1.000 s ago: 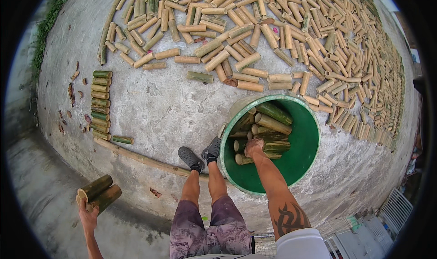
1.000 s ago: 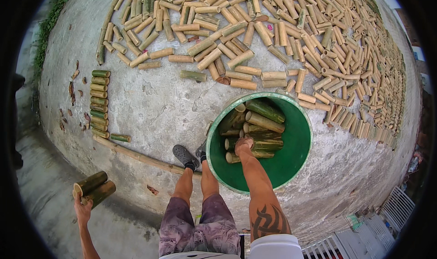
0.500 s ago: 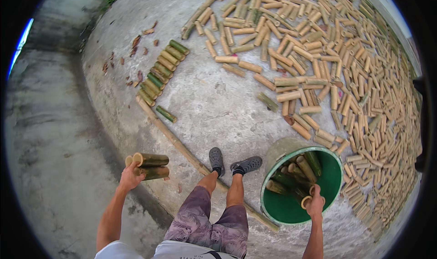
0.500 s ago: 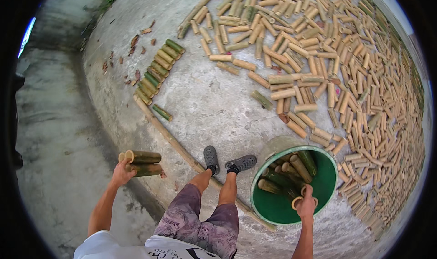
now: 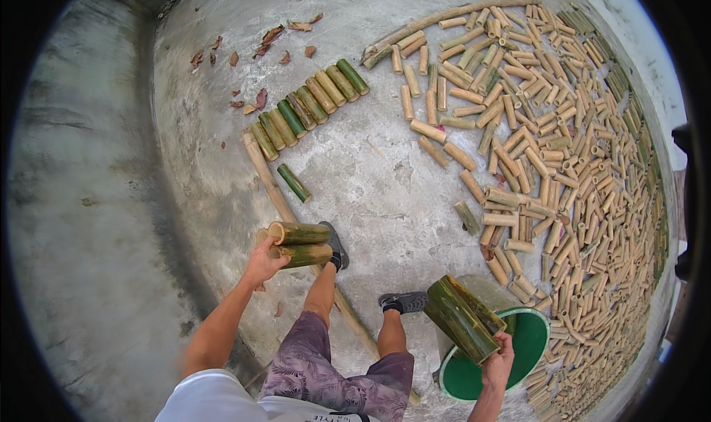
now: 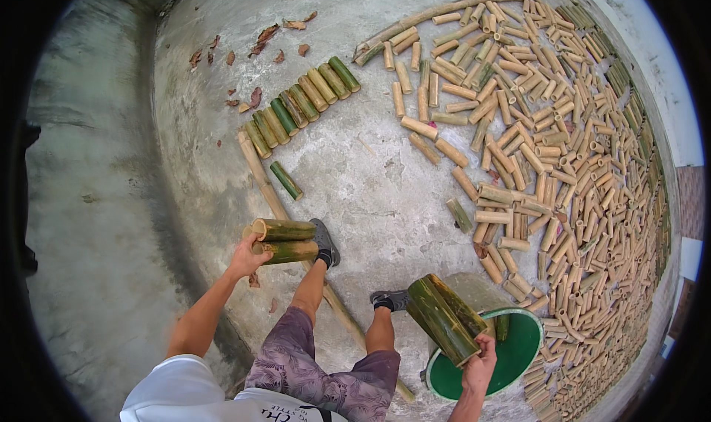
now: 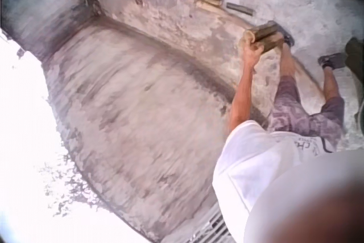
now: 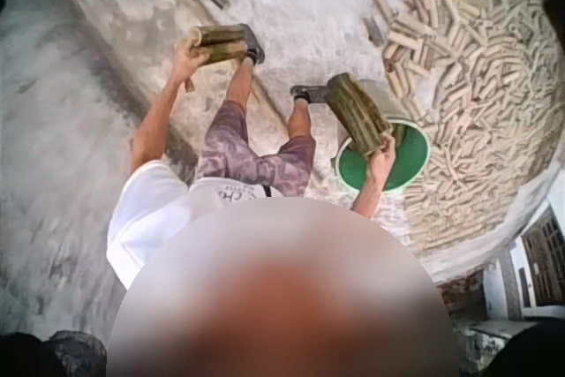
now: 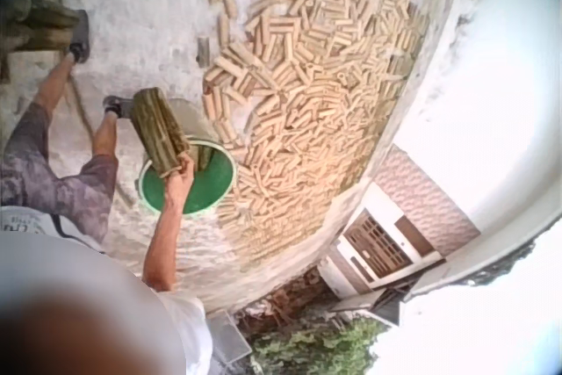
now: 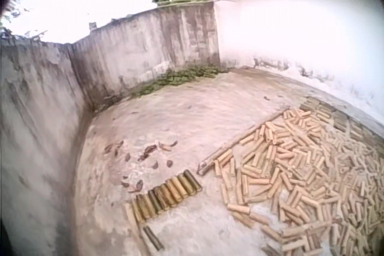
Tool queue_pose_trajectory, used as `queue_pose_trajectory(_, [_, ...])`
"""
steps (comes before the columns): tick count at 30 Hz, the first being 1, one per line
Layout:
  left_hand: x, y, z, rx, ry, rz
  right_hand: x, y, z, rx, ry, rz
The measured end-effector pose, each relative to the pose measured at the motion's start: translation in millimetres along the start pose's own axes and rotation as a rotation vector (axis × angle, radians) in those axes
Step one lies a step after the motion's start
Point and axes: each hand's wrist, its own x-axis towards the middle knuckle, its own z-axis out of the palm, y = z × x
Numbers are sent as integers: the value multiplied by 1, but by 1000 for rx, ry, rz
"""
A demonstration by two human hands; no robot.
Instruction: The person repeatedly takes bamboo segments from a green bucket and arranges them in neat rows on a paved outdoor surface. They occasionally squat to adjust the alignment of the pieces and continue until the bucket is empty.
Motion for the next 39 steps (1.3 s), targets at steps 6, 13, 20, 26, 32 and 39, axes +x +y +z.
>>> queue_pose_trajectory(6, [99,-64,56,-966,115,-504,117,106,216,170,36,142])
queue_pose_trajectory(13, [232,-83,155,-1891,389,-757,268,193,453,286,-79,172])
queue_pose_trajectory(20, [371,-119,219,-2484,558,-623,391,257,620,482,-460,101])
queue_pose_trajectory(26, [418,-157,287,-2719,648,-518,452,350,699,616,-582,224])
queue_pose_trajectory(32, [400,-172,349,-2785,649,-435,442,410,670,543,-615,365])
queue_pose_trajectory(39, [377,-193,346,-2613,818,-694,456,354,633,-521,-562,-31])
